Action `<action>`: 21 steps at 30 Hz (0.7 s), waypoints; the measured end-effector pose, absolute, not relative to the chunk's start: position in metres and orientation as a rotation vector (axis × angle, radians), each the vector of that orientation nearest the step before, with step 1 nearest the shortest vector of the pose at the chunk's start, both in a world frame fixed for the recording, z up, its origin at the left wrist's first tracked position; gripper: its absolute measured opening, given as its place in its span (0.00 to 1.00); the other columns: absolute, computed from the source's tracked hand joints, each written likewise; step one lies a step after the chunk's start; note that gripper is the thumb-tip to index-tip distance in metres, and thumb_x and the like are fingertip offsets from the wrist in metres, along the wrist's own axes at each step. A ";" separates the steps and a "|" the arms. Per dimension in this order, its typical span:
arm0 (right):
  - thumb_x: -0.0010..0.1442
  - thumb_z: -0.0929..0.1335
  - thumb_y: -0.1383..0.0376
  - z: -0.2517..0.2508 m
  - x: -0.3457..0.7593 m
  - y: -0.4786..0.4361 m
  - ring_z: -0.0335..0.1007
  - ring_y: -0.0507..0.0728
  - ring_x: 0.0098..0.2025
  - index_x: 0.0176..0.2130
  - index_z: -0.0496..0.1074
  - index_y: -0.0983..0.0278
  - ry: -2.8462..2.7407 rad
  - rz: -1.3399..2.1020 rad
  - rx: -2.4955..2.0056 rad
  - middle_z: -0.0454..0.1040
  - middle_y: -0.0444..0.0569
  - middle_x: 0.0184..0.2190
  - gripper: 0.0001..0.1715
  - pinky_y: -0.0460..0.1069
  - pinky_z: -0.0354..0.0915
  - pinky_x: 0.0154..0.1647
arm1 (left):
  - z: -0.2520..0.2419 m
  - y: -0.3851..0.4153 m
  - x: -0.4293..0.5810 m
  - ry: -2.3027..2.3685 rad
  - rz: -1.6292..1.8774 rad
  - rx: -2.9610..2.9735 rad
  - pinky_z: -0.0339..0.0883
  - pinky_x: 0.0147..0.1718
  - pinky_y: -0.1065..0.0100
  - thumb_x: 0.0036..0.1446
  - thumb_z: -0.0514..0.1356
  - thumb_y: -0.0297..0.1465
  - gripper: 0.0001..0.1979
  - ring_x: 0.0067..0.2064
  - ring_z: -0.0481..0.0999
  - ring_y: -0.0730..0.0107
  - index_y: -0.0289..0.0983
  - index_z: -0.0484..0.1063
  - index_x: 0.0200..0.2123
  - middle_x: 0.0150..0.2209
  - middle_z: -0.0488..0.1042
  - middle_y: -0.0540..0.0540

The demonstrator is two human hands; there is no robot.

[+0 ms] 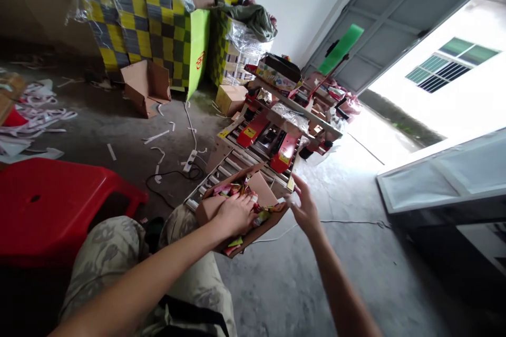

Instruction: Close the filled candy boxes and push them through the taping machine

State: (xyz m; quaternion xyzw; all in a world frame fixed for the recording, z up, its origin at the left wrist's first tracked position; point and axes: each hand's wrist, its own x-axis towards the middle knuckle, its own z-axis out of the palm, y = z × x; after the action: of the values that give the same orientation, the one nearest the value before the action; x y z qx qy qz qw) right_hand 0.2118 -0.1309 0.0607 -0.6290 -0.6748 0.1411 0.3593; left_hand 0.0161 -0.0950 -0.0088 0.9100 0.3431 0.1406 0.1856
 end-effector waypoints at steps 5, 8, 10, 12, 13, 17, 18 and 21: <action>0.67 0.44 0.57 0.004 0.158 -0.181 0.26 0.59 0.68 0.66 0.29 0.64 -1.324 0.188 -1.731 0.30 0.50 0.67 0.33 0.61 0.42 0.65 | -0.005 -0.079 0.013 0.837 0.417 2.135 0.52 0.59 0.55 0.63 0.48 0.34 0.20 0.60 0.61 0.56 0.31 0.65 0.55 0.57 0.64 0.36; 0.65 0.44 0.56 -0.013 0.118 -0.158 0.21 0.62 0.67 0.66 0.28 0.70 -1.456 0.167 -1.918 0.34 0.56 0.67 0.36 0.66 0.38 0.64 | -0.005 -0.060 0.009 0.798 0.401 2.010 0.64 0.52 0.63 0.67 0.38 0.39 0.27 0.52 0.72 0.61 0.30 0.71 0.48 0.45 0.75 0.39; 0.65 0.47 0.56 -0.015 0.103 -0.133 0.22 0.66 0.67 0.66 0.34 0.74 -1.595 0.133 -2.081 0.36 0.61 0.66 0.38 0.68 0.35 0.63 | -0.003 -0.052 0.008 0.781 0.428 1.923 0.66 0.49 0.66 0.67 0.28 0.39 0.35 0.50 0.73 0.64 0.29 0.71 0.48 0.41 0.77 0.40; 0.65 0.51 0.56 -0.012 0.097 -0.113 0.25 0.68 0.67 0.66 0.40 0.75 -1.771 0.097 -2.206 0.37 0.64 0.66 0.38 0.68 0.34 0.62 | 0.005 -0.054 0.008 0.788 0.516 1.803 0.65 0.51 0.64 0.66 0.26 0.38 0.36 0.52 0.72 0.65 0.29 0.68 0.52 0.45 0.75 0.38; 0.65 0.53 0.57 -0.011 0.097 -0.108 0.26 0.68 0.67 0.65 0.42 0.75 -1.849 0.084 -2.252 0.37 0.64 0.66 0.37 0.67 0.34 0.63 | 0.013 -0.059 0.007 0.804 0.566 1.744 0.63 0.54 0.62 0.66 0.28 0.38 0.34 0.55 0.69 0.63 0.29 0.67 0.54 0.49 0.73 0.38; 0.65 0.55 0.59 -0.007 0.106 -0.105 0.26 0.67 0.67 0.65 0.46 0.72 -2.027 0.094 -2.349 0.39 0.61 0.66 0.34 0.64 0.35 0.64 | 0.061 -0.076 -0.014 0.786 0.838 1.806 0.52 0.61 0.59 0.63 0.48 0.40 0.24 0.61 0.61 0.61 0.34 0.65 0.56 0.58 0.64 0.42; 0.65 0.56 0.58 -0.006 0.109 -0.105 0.26 0.67 0.67 0.65 0.46 0.71 -2.066 0.090 -2.333 0.38 0.61 0.66 0.35 0.64 0.35 0.64 | 0.073 -0.073 -0.024 0.740 0.935 1.855 0.53 0.61 0.60 0.62 0.50 0.39 0.23 0.60 0.61 0.61 0.34 0.66 0.56 0.58 0.64 0.43; 0.64 0.58 0.51 -0.003 0.124 -0.099 0.25 0.67 0.67 0.66 0.44 0.72 -2.258 0.066 -2.164 0.37 0.63 0.66 0.41 0.64 0.35 0.64 | 0.084 -0.044 -0.051 0.733 1.152 1.882 0.54 0.60 0.61 0.63 0.50 0.41 0.23 0.60 0.63 0.62 0.34 0.66 0.56 0.58 0.65 0.43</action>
State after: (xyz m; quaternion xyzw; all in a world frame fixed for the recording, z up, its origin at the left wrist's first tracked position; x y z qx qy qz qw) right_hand 0.1242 -0.0991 -0.0031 -0.6918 -0.7217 0.0211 0.0065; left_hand -0.0511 -0.0437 0.0836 0.7428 0.2892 0.4549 0.3970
